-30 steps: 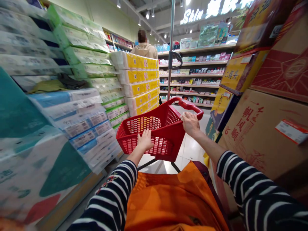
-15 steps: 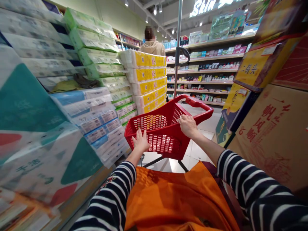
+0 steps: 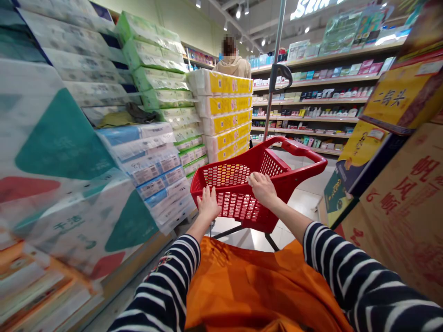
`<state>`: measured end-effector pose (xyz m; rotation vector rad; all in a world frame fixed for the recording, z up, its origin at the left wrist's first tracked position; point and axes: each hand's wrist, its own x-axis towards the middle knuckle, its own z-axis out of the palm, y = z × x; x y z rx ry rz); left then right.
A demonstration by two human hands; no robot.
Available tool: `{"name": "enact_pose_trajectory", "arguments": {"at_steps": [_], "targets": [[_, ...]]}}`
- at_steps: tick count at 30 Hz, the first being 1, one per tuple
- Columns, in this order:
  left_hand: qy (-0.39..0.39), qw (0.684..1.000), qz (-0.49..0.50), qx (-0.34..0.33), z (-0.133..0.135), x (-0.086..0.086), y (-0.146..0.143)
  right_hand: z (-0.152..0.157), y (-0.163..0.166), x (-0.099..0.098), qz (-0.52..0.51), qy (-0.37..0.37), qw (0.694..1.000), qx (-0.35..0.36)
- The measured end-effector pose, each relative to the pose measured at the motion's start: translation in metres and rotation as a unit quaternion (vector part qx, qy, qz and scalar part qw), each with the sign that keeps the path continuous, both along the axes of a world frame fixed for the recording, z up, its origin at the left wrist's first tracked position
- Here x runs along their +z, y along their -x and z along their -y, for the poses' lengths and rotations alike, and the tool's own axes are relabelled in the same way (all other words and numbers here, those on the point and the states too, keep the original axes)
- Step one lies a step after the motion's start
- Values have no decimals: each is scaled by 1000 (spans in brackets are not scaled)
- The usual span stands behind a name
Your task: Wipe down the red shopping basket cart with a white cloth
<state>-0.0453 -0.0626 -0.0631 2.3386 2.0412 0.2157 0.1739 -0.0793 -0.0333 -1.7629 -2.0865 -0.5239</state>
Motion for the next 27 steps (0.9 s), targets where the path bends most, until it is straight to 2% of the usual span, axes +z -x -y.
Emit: {"name": "enact_pose_trajectory", "arguments": {"at_steps": [4,8,11,14,19,23,27], "targets": [[-5,999,34,-22,5,11,-13,-3,27,-10,-40,11,999,28],[-65,981,93,-155,8,22,-39,-6,50,-16,-114,39,989,86],[-44,966,123,-222,6,23,-56,-4,36,-11,-142,67,979,132],[-43,967,134,-213,4,22,-71,4,7,-1,-96,76,985,118],[-137,970,126,-155,3,27,-95,22,-23,10,28,65,997,-22],[-171,967,90,-168,-2,21,-105,29,-23,7,70,59,995,-30],[-176,969,45,-169,-10,11,-89,30,-22,4,78,48,995,-30]]}}
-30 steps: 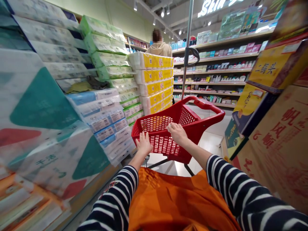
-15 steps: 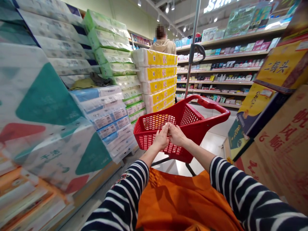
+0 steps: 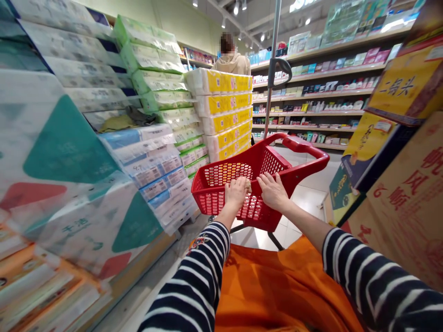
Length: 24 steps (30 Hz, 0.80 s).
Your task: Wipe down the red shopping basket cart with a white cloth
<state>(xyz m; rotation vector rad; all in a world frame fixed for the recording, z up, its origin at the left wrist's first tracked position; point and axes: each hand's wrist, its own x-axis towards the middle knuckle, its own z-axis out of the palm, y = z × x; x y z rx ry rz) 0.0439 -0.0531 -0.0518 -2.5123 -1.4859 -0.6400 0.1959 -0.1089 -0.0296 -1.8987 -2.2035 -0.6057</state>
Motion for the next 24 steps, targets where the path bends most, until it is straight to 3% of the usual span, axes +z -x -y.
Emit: {"name": "enact_pose_trajectory", "arguments": {"at_steps": [8,16,22,24], "targets": [[21,996,8,91,-21,-16,89,1,2,-4,-7,6,1000,-21],[30,1000,-8,-4,-19,-21,50,3,7,-2,1,14,999,-35],[42,991,25,128,-26,-19,107,2,4,-4,-11,13,1000,-25],[33,991,27,130,-28,-20,115,0,8,-5,-19,13,999,-27]]}}
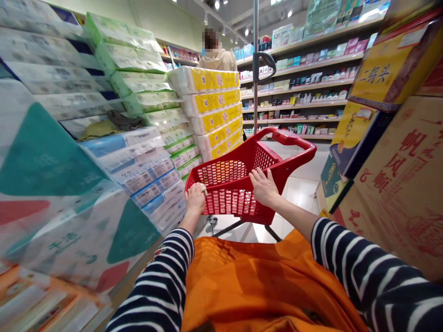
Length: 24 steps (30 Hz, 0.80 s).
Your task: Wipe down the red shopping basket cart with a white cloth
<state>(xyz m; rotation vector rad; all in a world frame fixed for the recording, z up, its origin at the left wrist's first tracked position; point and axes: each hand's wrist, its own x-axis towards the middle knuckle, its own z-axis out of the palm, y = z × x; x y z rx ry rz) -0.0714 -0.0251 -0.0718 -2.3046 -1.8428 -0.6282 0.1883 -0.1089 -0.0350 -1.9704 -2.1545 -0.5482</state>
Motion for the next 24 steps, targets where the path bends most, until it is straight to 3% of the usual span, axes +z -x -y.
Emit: {"name": "enact_pose_trajectory", "arguments": {"at_steps": [2,8,10,15,17,22,24], "targets": [[-12,999,-6,-36,0,-2,-13,-2,8,-1,-2,3,1000,8],[-25,987,-23,-159,9,0,-88,-7,28,-2,-3,-2,998,59],[-24,986,-26,-162,10,3,-86,-8,23,0,-8,-9,999,48],[1,997,-26,-73,10,8,-58,-5,4,4,-10,-8,1000,12],[5,996,-32,-88,13,8,-69,-4,5,3,-8,-9,1000,20],[-19,983,-42,-180,23,12,-127,-1,8,2,3,-21,999,26],[-21,981,-42,-187,24,14,-133,0,3,4,6,-28,1000,11]]}}
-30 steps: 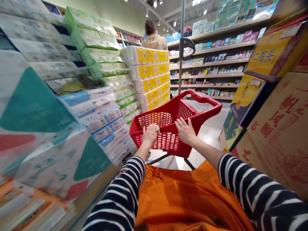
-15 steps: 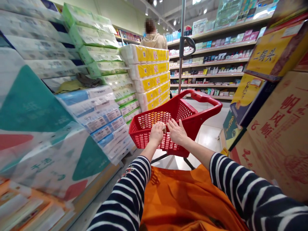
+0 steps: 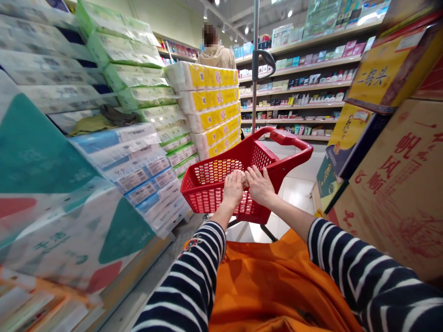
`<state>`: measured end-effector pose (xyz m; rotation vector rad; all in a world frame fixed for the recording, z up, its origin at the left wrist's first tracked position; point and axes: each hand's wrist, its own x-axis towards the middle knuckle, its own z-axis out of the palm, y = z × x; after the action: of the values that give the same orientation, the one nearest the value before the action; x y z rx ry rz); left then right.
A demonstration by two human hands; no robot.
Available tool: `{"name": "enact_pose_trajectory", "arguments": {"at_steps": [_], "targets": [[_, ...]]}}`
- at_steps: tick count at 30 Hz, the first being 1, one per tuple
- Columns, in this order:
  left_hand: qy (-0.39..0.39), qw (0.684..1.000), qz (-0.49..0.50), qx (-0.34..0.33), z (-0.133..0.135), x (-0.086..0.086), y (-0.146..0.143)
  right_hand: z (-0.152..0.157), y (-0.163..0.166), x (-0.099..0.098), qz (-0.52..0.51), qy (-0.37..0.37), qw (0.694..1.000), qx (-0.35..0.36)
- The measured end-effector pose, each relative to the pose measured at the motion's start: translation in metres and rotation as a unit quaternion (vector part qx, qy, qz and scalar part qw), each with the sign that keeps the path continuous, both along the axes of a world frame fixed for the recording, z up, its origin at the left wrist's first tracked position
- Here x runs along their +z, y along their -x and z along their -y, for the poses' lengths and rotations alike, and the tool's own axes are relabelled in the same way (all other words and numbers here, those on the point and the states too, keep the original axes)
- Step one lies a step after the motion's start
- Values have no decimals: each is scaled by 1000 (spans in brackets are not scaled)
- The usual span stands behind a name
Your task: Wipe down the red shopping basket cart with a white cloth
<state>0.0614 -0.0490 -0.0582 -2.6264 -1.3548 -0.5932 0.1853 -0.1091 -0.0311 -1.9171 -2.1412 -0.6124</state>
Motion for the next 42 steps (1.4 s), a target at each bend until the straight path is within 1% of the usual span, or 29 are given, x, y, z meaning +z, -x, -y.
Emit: {"name": "enact_pose_trajectory", "arguments": {"at_steps": [3,5,7,10,13,15,18,20,23,25,27,29,31,33,36,39,41,42], "targets": [[13,999,-1,33,-2,2,10,2,-10,3,0,-11,1000,-20],[14,999,3,39,-3,2,14,4,-15,3,-3,-16,1000,-25],[7,1000,11,6,-1,2,7,6,-17,3,-11,-22,999,-26],[-1,997,40,-71,1,3,-20,10,-20,3,-24,-38,999,-21],[24,989,90,-112,-2,6,-42,9,-24,5,-42,-59,997,-17],[52,982,125,-131,-7,7,-43,5,-24,6,-49,-59,997,-4],[70,973,153,-157,-12,7,-29,-3,-18,6,-45,-36,998,37],[69,978,142,-135,-12,6,-13,-8,-10,5,-40,-19,997,62],[78,993,81,-32,-6,1,11,-14,2,3,-43,-21,997,68],[94,995,32,28,1,-1,24,-18,8,2,-45,-36,997,56],[102,993,-5,61,6,-1,32,-22,10,4,-35,-41,997,48],[102,991,-31,75,10,1,35,-24,5,8,-14,-33,998,47],[104,990,-48,82,11,4,35,-23,-7,15,4,-26,999,42],[109,988,-56,90,11,7,33,-18,-26,23,11,-33,999,34],[117,987,-56,94,10,9,31,-5,-64,34,12,-61,998,16],[125,986,-54,101,10,10,31,6,-98,43,6,-100,995,-28],[132,984,-55,105,10,10,31,9,-108,45,-4,-120,991,-56],[135,983,-56,107,10,11,31,9,-107,44,-9,-123,990,-64]]}}
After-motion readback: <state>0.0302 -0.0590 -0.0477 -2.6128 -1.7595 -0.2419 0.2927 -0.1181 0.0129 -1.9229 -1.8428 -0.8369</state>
